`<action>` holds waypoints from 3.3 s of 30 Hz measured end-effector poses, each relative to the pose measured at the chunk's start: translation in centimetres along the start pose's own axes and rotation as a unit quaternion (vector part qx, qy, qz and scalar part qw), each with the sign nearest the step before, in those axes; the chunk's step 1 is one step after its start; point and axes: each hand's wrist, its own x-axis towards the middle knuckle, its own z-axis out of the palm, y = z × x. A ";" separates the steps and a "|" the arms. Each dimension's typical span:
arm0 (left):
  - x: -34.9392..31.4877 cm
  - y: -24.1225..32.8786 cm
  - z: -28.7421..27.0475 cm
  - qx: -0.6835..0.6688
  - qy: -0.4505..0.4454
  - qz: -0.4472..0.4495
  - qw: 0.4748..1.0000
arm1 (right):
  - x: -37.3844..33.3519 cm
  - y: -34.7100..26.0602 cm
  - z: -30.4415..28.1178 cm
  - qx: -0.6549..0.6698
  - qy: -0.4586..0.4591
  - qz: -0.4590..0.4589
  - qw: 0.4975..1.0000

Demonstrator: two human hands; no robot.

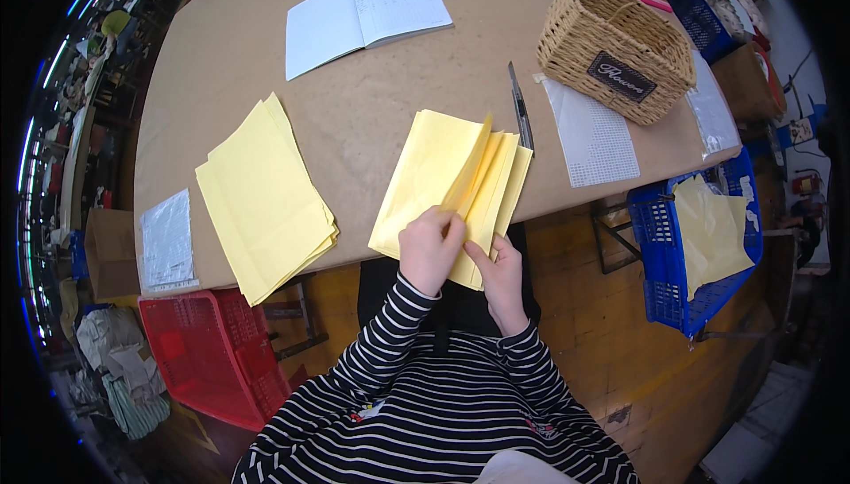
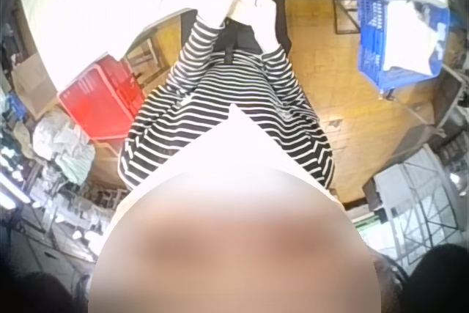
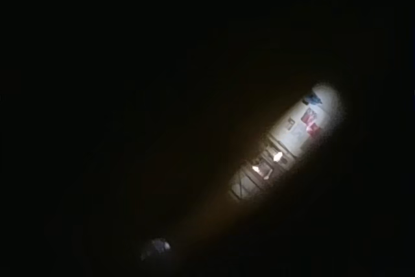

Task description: The person retrieves yellow paper sheets from a blue crate, stacks them on a table, and uses a utility knife to cut the sheets into smaller pieces. The cut pieces are placed into a wicker basket.

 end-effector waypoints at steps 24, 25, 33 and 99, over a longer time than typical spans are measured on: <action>1.2 -4.2 -2.0 -0.383 -0.073 -0.184 0.902 | -0.6 -0.1 -1.1 0.037 -0.013 -0.036 0.999; 1.2 -3.9 -2.1 -0.386 -0.072 -0.193 0.899 | -0.6 -0.1 -1.1 0.034 -0.013 -0.028 0.999; 1.5 -2.4 -1.9 -0.389 -0.024 -0.189 0.901 | -0.8 -0.9 -1.3 -0.041 -0.039 -0.039 0.998; 4.6 -3.6 -9.4 -0.253 -0.021 0.189 0.948 | 6.8 -5.6 -2.8 0.017 0.080 -0.329 0.941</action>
